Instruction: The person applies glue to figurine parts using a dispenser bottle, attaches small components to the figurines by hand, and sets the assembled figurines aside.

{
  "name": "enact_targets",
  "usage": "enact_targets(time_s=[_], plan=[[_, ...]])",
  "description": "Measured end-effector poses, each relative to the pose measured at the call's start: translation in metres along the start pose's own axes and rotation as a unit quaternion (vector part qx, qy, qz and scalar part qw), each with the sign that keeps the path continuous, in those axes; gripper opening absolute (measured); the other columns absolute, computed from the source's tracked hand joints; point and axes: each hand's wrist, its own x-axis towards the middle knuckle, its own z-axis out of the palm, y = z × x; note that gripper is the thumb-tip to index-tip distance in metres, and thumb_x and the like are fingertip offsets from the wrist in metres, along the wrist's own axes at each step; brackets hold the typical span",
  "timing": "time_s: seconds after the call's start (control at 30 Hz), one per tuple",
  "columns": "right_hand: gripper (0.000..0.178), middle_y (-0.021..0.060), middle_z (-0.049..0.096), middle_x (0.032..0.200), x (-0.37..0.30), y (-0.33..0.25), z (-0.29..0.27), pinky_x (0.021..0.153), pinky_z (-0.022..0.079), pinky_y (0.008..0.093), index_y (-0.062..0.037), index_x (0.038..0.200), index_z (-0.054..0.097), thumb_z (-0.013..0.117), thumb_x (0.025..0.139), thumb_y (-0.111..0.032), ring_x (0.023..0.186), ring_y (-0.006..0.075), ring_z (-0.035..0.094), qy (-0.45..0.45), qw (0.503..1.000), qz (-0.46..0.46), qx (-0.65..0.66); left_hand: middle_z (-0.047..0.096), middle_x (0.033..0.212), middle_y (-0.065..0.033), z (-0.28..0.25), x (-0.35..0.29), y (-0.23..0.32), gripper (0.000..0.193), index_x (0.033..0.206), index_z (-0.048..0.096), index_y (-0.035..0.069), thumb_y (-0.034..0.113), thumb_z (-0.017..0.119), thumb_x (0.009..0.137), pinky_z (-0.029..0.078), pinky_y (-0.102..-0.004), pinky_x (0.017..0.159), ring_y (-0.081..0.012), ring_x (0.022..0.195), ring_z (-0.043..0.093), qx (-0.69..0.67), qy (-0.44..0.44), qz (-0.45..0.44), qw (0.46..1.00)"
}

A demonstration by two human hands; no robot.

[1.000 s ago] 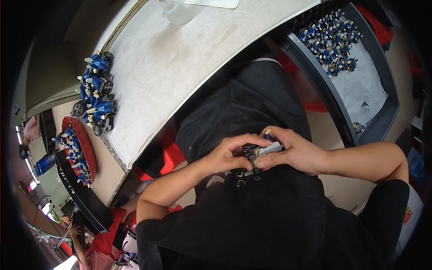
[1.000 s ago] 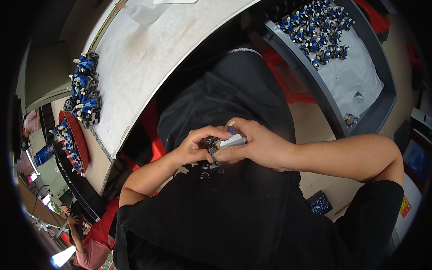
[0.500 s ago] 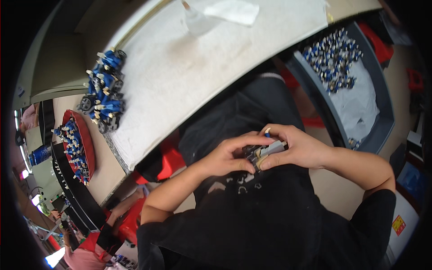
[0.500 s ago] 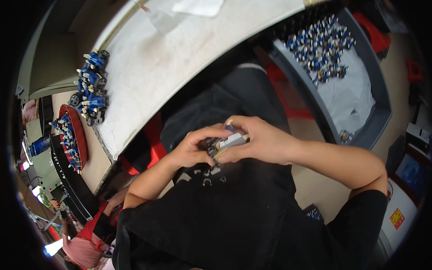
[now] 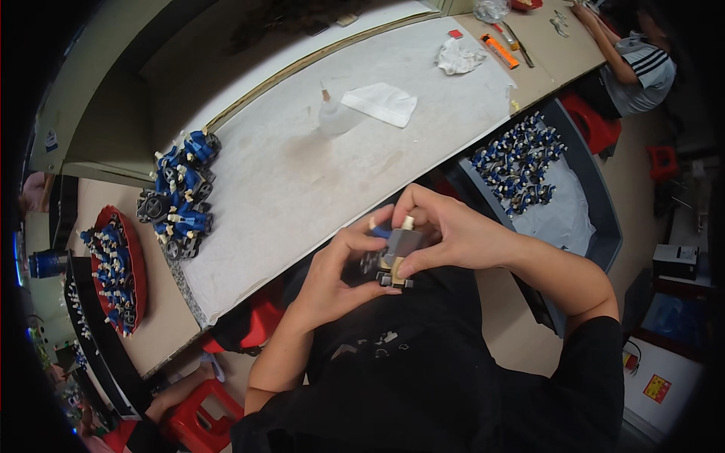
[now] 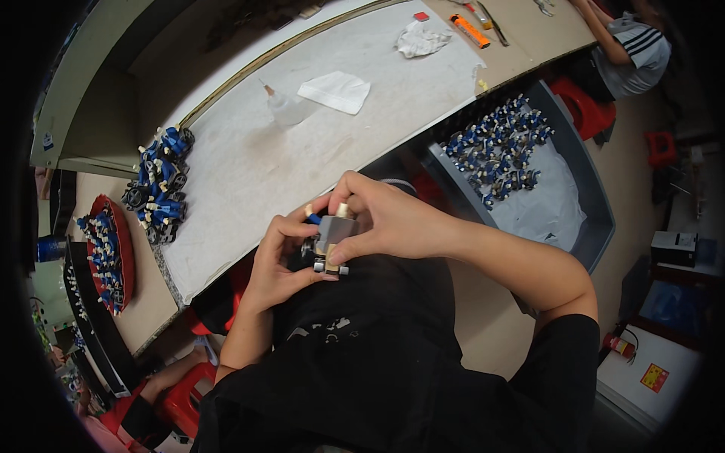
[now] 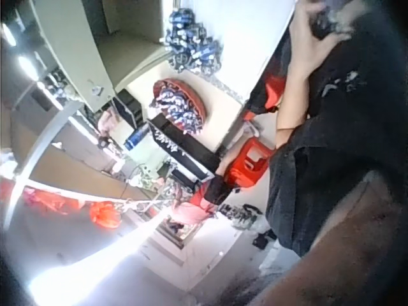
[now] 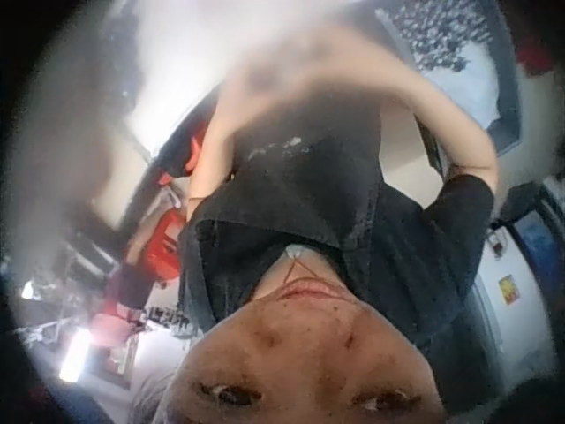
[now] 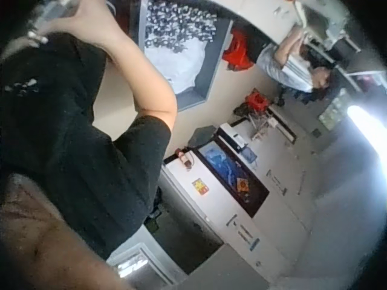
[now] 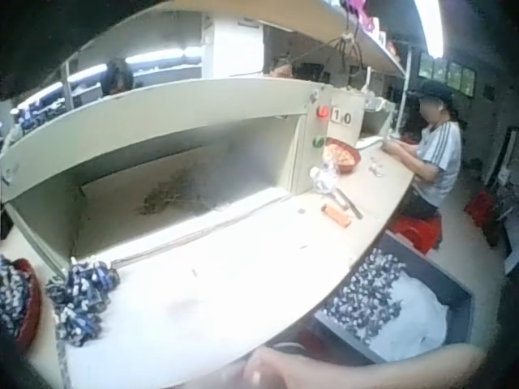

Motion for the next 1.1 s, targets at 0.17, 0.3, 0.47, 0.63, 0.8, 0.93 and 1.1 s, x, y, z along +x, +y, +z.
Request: enact_targets(time_s=[0.17, 0.3, 0.47, 0.63, 0.8, 0.93, 1.1], plan=[[0.041, 0.0060, 0.055, 0.103, 0.029, -0.028, -0.030, 0.065, 0.045, 0.0222, -0.0040, 0.111, 0.047, 0.065, 0.075, -0.010, 0.078, 0.0104, 0.057, 0.110, 0.944, -0.087, -0.299, 0.038, 0.124, -0.0169, -0.013, 0.003, -0.008, 0.053, 0.100, 0.039, 0.007, -0.001, 0.075, 0.062, 0.044, -0.0349, 0.088, -0.0260, 0.111, 0.048, 0.019, 0.104, 0.079, 0.991], [0.030, 0.0098, 0.059, 0.104, 0.066, -0.050, -0.182, 0.073, 0.046, 0.0325, -0.0115, 0.107, 0.057, 0.054, 0.078, -0.003, 0.087, 0.0250, 0.058, 0.364, 0.657, -0.249, -0.611, 0.038, 0.113, -0.0131, -0.012, 0.009, -0.002, 0.084, 0.129, 0.025, 0.006, -0.004, 0.074, 0.061, 0.049, -0.0295, 0.078, -0.0206, 0.093, 0.055, 0.055, 0.186, 0.095, 0.976], [0.032, 0.0119, 0.059, 0.105, 0.099, -0.031, -0.264, 0.073, 0.046, 0.0357, -0.0109, 0.104, 0.060, 0.053, 0.075, -0.001, 0.087, 0.0293, 0.058, 0.297, 0.524, -0.238, -0.762, 0.036, 0.112, -0.0097, -0.027, 0.000, -0.010, 0.073, 0.123, 0.038, 0.005, -0.008, 0.072, 0.060, 0.049, -0.0283, 0.078, -0.0194, 0.099, 0.051, 0.293, 0.194, 0.088, 0.932], [0.021, 0.0106, 0.062, 0.090, 0.107, -0.031, -0.265, 0.070, 0.046, 0.0356, -0.0078, 0.097, 0.062, 0.054, 0.078, -0.006, 0.080, 0.0289, 0.059, 0.316, 0.577, -0.162, -0.736, 0.032, 0.116, -0.0117, -0.030, 0.002, -0.014, 0.068, 0.118, 0.037, 0.004, -0.008, 0.070, 0.059, 0.047, -0.0312, 0.082, -0.0213, 0.103, 0.048, 0.275, 0.261, 0.107, 0.919], [0.016, 0.0079, 0.060, 0.095, 0.096, -0.041, -0.232, 0.069, 0.047, 0.0288, -0.0063, 0.095, 0.062, 0.053, 0.082, -0.007, 0.078, 0.0222, 0.061, 0.446, 0.590, -0.199, -0.643, 0.031, 0.116, -0.0130, -0.030, 0.003, -0.017, 0.069, 0.118, 0.034, 0.005, -0.009, 0.068, 0.059, 0.046, -0.0326, 0.084, -0.0229, 0.104, 0.046, 0.320, 0.274, 0.114, 0.900], [0.016, 0.0059, 0.060, 0.096, 0.075, -0.032, -0.194, 0.073, 0.047, 0.0236, -0.0005, 0.096, 0.060, 0.053, 0.082, -0.002, 0.079, 0.0148, 0.060, 0.402, 0.715, -0.322, -0.472, 0.032, 0.114, -0.0144, -0.028, 0.004, -0.017, 0.070, 0.117, 0.033, 0.005, -0.009, 0.068, 0.058, 0.045, -0.0314, 0.082, -0.0230, 0.101, 0.046, 0.353, 0.291, 0.124, 0.881], [0.013, 0.0075, 0.062, 0.086, 0.047, -0.001, -0.087, 0.074, 0.046, 0.0230, 0.0037, 0.091, 0.060, 0.056, 0.079, 0.001, 0.081, 0.0120, 0.058, 0.389, 0.831, -0.223, -0.329, 0.037, 0.111, -0.0154, -0.025, 0.007, -0.018, 0.070, 0.115, 0.038, 0.007, -0.007, 0.069, 0.055, 0.046, -0.0306, 0.074, -0.0249, 0.093, 0.050, 0.367, 0.319, 0.118, 0.866]])
